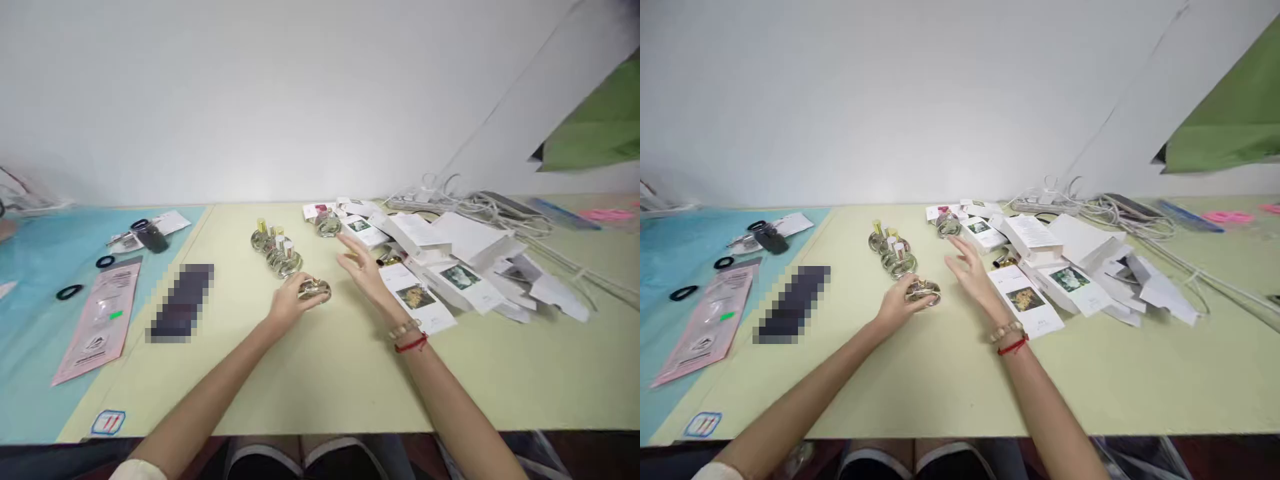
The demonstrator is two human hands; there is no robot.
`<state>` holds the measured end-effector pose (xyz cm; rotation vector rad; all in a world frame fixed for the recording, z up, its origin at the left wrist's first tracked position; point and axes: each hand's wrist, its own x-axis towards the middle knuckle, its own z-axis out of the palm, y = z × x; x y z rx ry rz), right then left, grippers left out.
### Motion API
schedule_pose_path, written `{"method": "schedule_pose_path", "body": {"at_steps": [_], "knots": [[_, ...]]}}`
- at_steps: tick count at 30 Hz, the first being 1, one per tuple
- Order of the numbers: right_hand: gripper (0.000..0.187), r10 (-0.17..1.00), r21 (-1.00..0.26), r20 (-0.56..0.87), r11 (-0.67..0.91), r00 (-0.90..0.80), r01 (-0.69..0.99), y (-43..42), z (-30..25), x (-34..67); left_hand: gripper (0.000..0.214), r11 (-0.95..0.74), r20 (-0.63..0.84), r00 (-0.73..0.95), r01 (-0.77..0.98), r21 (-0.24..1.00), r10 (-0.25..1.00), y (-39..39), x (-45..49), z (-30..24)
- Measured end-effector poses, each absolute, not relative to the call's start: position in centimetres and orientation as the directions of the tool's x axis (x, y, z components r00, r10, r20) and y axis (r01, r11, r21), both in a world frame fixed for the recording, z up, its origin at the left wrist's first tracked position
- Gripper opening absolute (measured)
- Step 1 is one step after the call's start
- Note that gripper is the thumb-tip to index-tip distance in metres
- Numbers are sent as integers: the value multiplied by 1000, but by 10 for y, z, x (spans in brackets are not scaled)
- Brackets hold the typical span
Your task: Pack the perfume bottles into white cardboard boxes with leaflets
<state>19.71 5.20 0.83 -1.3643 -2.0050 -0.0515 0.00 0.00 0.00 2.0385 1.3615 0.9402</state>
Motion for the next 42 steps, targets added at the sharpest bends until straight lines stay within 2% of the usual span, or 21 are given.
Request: {"method": "schedule_pose_path", "body": {"at_steps": [6,8,10,14,17,20,22,25,29,32,36,42], "knots": [[60,850,-45,503,208,-158,977,55,-9,209,34,-377,264,271,605,701,926,-3,2,4],[56,866,10,474,177,-161,984,56,-12,208,34,-386,269,279,603,698,922,-3,3,5],[52,869,5,469,172,-154,985,56,-12,208,34,-390,270,283,597,702,920,-4,3,5],[39,864,-160,485,237,-133,958,57,-8,210,33,-387,270,280,585,713,921,-4,3,4],[28,866,-431,490,337,-96,837,57,-2,206,32,-382,264,278,588,713,923,-4,2,4],[32,905,-781,425,367,-1,506,52,9,195,32,-382,264,280,594,708,923,-4,2,3],[35,935,-908,355,346,-7,238,45,18,186,32,-387,271,279,594,705,921,-3,2,3],[29,925,-932,349,359,-152,42,31,34,175,33,-401,288,280,600,692,916,-2,3,2],[22,861,-918,374,396,-346,-8,18,46,167,36,-402,294,274,618,675,916,0,3,0],[22,897,-932,359,357,-257,-57,19,45,167,37,-409,312,265,598,689,913,-1,3,0],[25,954,-950,280,259,-108,-173,25,39,172,42,-471,432,207,536,701,878,-5,3,2],[28,962,-964,239,219,-135,-149,24,37,170,16,-575,568,130,334,747,813,-6,5,11]]}}
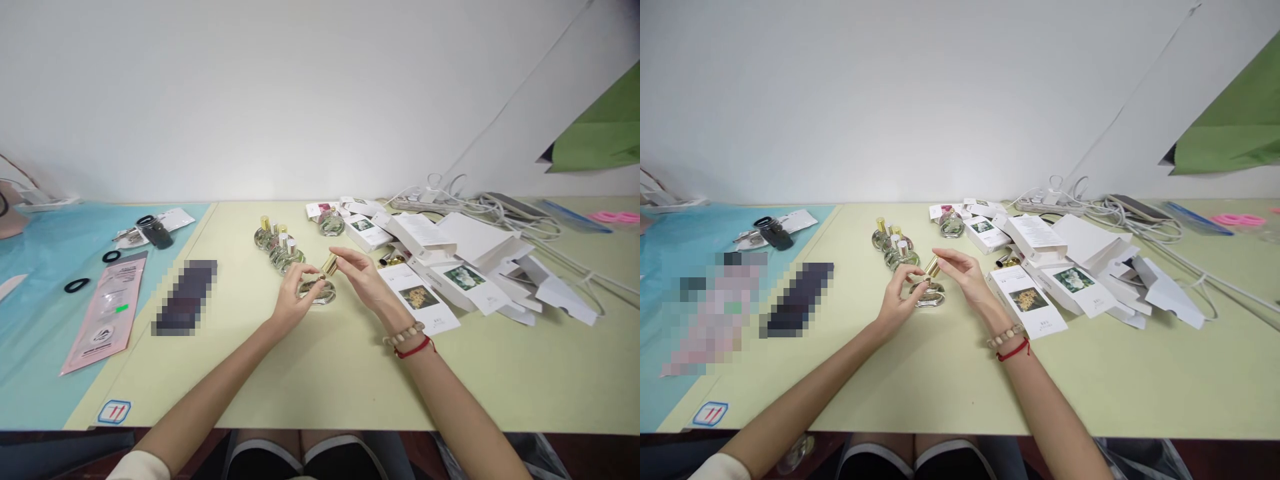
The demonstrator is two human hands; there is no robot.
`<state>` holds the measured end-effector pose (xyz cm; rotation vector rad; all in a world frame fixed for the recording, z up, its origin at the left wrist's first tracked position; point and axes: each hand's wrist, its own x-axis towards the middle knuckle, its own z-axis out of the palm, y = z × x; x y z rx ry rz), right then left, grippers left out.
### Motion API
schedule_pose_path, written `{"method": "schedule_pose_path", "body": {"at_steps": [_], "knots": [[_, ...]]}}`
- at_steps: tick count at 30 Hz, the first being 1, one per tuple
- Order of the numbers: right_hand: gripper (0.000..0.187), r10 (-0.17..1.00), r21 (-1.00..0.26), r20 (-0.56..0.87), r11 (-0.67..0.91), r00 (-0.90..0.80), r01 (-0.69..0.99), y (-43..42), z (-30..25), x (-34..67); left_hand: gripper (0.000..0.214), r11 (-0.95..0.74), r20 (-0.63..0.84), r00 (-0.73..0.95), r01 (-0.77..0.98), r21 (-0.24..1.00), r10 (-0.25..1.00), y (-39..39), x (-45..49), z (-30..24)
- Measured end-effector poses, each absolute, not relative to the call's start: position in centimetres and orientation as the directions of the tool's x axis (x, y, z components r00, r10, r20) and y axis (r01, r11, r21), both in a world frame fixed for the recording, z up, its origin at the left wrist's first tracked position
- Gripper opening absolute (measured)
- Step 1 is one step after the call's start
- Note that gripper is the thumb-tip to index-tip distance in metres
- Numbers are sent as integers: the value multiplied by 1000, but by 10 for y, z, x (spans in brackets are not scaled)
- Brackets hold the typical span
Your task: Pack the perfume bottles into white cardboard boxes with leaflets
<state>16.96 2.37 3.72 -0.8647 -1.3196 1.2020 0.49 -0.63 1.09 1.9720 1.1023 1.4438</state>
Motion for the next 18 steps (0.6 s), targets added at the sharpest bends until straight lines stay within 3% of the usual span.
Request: {"method": "schedule_pose_path", "body": {"at_steps": [18], "knots": [[22,920,-941,335,318,-202,-113,23,40,171,12,-480,462,133,263,837,877,-8,7,14]]}}
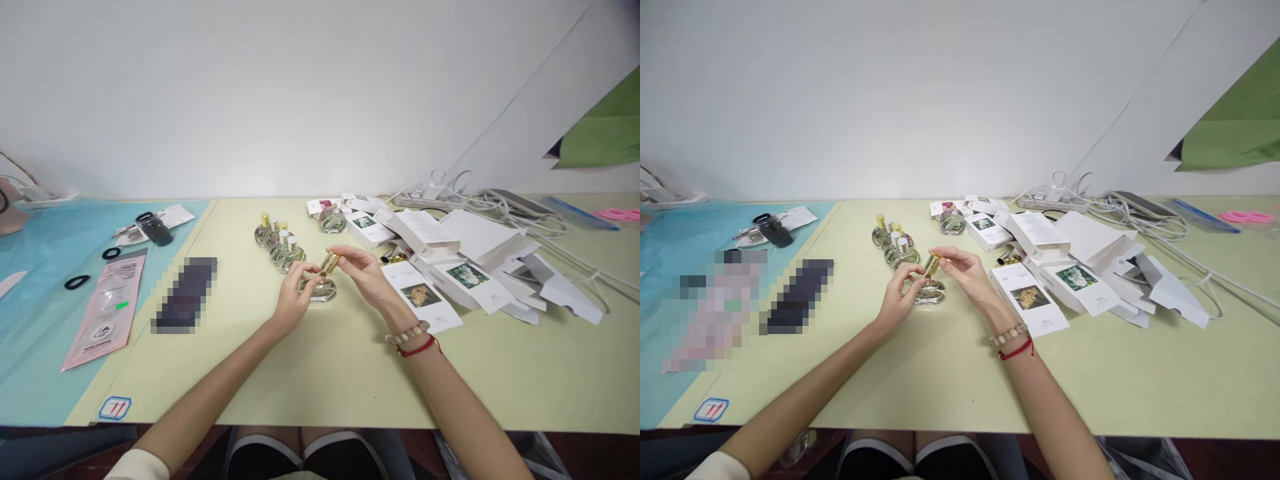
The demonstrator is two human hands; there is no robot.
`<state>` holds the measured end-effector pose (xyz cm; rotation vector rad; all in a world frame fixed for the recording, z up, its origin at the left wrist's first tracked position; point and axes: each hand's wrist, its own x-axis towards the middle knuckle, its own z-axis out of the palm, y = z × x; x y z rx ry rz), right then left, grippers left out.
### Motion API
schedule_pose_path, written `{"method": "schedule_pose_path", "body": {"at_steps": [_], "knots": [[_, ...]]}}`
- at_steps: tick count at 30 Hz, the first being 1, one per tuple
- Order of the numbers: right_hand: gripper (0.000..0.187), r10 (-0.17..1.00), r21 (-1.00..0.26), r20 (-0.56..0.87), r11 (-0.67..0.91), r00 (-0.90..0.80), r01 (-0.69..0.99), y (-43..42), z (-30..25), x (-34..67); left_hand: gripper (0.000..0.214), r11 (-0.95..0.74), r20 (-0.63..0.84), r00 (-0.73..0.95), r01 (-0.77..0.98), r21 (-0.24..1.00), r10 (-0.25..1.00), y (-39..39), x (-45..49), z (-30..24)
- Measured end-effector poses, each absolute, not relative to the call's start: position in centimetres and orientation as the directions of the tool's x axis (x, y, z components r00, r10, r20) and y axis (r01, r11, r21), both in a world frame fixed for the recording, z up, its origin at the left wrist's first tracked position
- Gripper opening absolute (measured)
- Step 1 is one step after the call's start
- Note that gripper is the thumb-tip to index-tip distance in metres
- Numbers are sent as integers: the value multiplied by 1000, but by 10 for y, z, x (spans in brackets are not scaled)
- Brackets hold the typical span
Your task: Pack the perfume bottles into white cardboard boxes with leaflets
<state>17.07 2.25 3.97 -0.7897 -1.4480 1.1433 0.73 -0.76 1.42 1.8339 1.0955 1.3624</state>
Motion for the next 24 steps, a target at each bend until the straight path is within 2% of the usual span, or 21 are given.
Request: {"method": "schedule_pose_path", "body": {"at_steps": [15,24], "knots": [[21,924,-944,326,308,-202,-117,23,39,170,18,-411,394,122,194,891,911,-10,11,11],[23,925,-947,321,309,-203,-90,24,37,170,15,-413,402,97,260,873,911,-11,14,10]]}}
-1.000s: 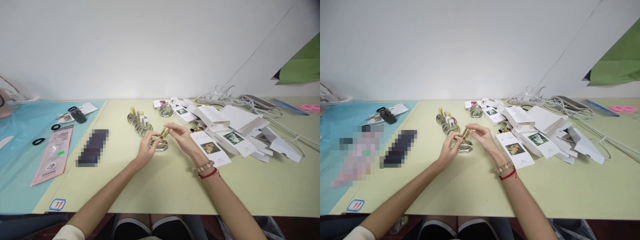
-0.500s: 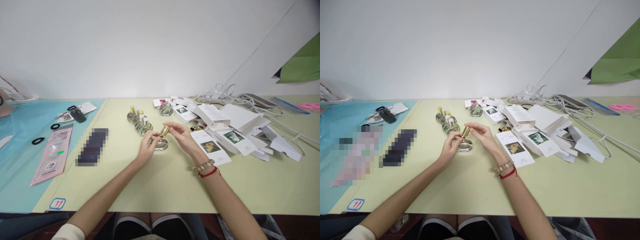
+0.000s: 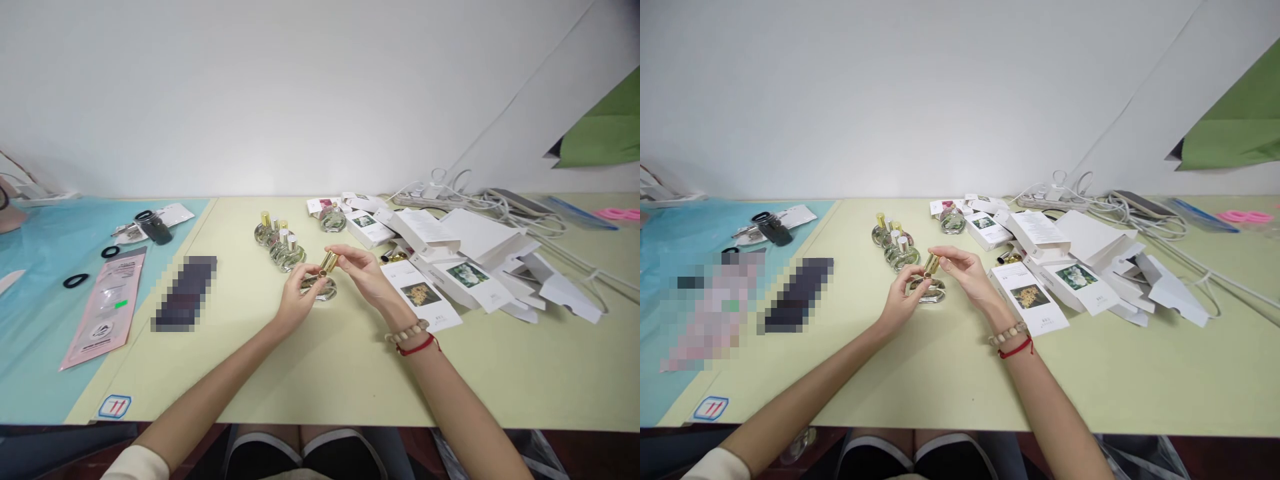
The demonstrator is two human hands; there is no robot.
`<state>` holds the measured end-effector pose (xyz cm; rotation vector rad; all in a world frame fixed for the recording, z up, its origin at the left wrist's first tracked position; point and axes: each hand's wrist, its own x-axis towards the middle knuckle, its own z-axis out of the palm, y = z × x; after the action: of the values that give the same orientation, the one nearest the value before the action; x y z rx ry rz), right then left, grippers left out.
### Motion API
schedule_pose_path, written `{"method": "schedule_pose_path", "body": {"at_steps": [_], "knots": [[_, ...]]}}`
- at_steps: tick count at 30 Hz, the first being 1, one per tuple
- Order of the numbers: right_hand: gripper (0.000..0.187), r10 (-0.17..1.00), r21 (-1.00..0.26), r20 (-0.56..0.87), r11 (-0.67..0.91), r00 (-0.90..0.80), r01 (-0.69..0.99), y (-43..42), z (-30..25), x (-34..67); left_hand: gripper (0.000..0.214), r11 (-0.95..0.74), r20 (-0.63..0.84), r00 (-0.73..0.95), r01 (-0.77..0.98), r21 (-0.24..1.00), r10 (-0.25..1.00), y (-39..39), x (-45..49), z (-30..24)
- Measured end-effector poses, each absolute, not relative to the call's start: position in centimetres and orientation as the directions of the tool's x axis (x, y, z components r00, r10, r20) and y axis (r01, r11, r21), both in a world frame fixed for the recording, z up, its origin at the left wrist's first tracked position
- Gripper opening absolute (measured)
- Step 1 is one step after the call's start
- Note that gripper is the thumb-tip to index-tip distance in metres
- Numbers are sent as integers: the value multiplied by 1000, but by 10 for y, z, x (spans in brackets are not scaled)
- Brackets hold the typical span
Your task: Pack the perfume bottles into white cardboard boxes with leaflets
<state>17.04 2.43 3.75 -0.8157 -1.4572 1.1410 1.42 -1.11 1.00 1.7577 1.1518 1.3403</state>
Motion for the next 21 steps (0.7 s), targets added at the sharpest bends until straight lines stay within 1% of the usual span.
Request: {"method": "schedule_pose_path", "body": {"at_steps": [4,6,7,10,11,12,17,21], "knots": [[21,913,-941,339,330,-227,-74,23,39,170,14,-396,384,100,261,880,918,-11,14,10],[19,900,-934,355,353,-252,-57,21,41,169,18,-379,366,97,253,890,925,-11,14,9],[18,893,-932,357,361,-275,-39,20,43,169,26,-368,356,93,241,898,930,-11,15,9],[18,866,-926,337,376,-370,38,18,45,168,61,-338,328,85,190,922,941,-10,16,4],[17,858,-922,332,383,-391,59,18,46,169,67,-331,320,86,180,926,943,-9,16,2],[17,854,-916,332,393,-401,77,18,46,169,69,-324,313,90,177,929,945,-8,16,0],[12,860,-895,357,426,-365,128,20,42,170,57,-321,301,125,204,925,945,-4,17,-8],[9,849,-880,412,465,-331,95,21,34,166,51,-347,324,135,212,914,936,-4,17,-9]]}}
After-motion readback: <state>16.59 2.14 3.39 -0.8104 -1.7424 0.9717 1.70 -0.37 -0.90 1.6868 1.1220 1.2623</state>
